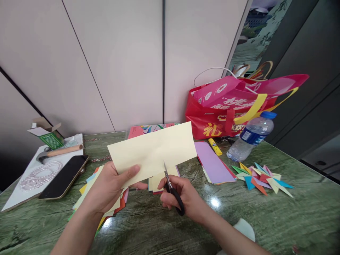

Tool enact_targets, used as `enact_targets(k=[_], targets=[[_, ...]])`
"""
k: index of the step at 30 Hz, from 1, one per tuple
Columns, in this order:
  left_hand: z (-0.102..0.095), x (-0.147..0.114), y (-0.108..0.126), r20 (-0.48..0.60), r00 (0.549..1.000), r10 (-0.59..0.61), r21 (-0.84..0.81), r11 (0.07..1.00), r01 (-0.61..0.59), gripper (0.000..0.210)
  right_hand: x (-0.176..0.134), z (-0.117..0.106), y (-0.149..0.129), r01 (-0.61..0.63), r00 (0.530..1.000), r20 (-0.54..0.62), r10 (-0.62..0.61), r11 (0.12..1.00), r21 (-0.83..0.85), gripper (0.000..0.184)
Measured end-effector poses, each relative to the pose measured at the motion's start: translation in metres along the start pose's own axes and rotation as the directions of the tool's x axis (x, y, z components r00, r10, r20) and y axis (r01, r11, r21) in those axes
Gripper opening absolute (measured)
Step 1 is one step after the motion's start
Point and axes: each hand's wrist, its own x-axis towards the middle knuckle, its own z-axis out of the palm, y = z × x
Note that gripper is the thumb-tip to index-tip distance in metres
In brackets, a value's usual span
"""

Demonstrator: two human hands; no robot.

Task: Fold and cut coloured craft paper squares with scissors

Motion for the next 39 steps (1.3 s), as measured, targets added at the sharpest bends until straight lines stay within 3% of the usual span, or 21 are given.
enact_targets(k=[27,39], targets=[[-0.0009,-0.0021,0.0003,0.011,1.000,-0.008,0.019,1.000,0.008,0.036,0.0007,0.0010,0.0011,-0.028,0.999,-0.041,0.028,1.000,0.003,0.030],[0.0047,-0.0018,-0.0035,0.120,0.989,-0.086,0.041,0.996,0.082,0.039,0.0025,-0.0010,-0.0052,0.034,0.998,-0.060,-0.031,0.998,0.044,0.040]])
